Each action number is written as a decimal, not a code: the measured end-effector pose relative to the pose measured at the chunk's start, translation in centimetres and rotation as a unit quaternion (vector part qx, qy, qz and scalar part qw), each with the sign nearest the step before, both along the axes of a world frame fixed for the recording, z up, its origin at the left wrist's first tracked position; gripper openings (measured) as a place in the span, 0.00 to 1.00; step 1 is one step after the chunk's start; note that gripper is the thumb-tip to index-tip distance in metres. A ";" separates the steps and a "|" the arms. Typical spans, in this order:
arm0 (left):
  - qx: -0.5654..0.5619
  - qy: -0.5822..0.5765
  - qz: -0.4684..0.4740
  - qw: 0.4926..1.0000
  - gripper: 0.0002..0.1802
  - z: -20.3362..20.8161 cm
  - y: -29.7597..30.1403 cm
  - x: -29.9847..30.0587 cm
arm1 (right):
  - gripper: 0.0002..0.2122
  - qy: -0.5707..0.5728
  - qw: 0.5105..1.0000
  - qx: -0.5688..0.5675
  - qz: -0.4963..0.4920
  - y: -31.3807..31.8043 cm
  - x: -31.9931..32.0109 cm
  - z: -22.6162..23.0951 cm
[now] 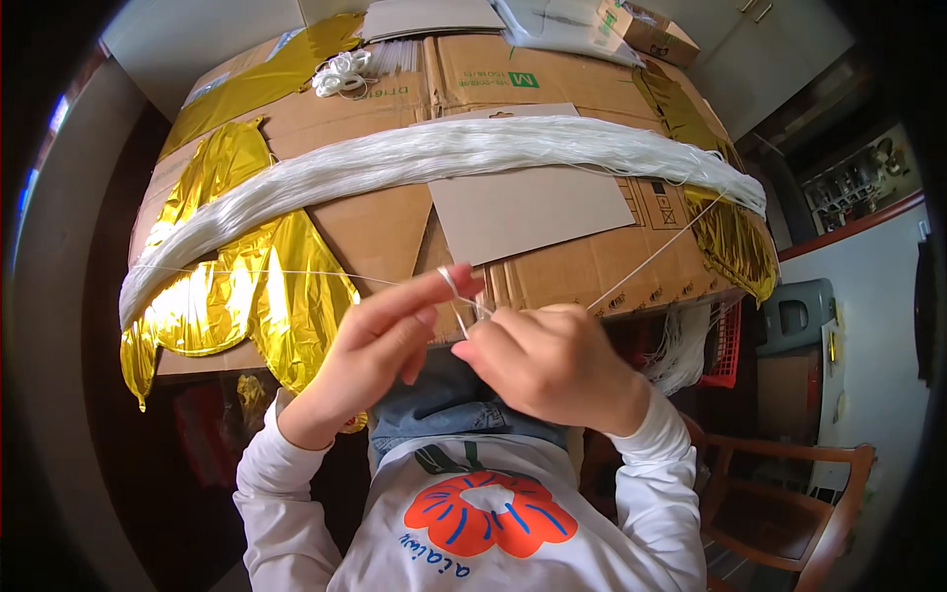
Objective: The user is measuring and looping white string using a cardboard template as a guide on a packaging workbench.
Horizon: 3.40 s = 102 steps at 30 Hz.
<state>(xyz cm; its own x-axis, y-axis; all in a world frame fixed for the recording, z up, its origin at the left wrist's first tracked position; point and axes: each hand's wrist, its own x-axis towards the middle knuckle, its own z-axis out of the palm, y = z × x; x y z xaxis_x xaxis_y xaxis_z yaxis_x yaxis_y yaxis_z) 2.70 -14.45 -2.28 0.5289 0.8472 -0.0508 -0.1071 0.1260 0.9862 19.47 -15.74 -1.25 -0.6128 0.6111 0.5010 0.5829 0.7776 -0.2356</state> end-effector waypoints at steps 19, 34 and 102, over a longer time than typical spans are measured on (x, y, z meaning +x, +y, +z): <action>0.009 -0.228 -0.107 0.968 0.15 -1.6 0.1 0.1 | 0.05 -0.037 0.996 -0.027 0.079 0.1 0.4 0.7; -0.023 -0.206 -0.091 0.974 0.14 -2.4 -0.4 -0.7 | 0.06 0.161 0.963 -0.186 0.112 3.0 1.2 -1.3; 0.055 0.046 -0.124 0.990 0.26 0.2 -3.4 -0.4 | 0.12 -0.039 0.990 0.027 0.134 -2.9 0.6 -0.9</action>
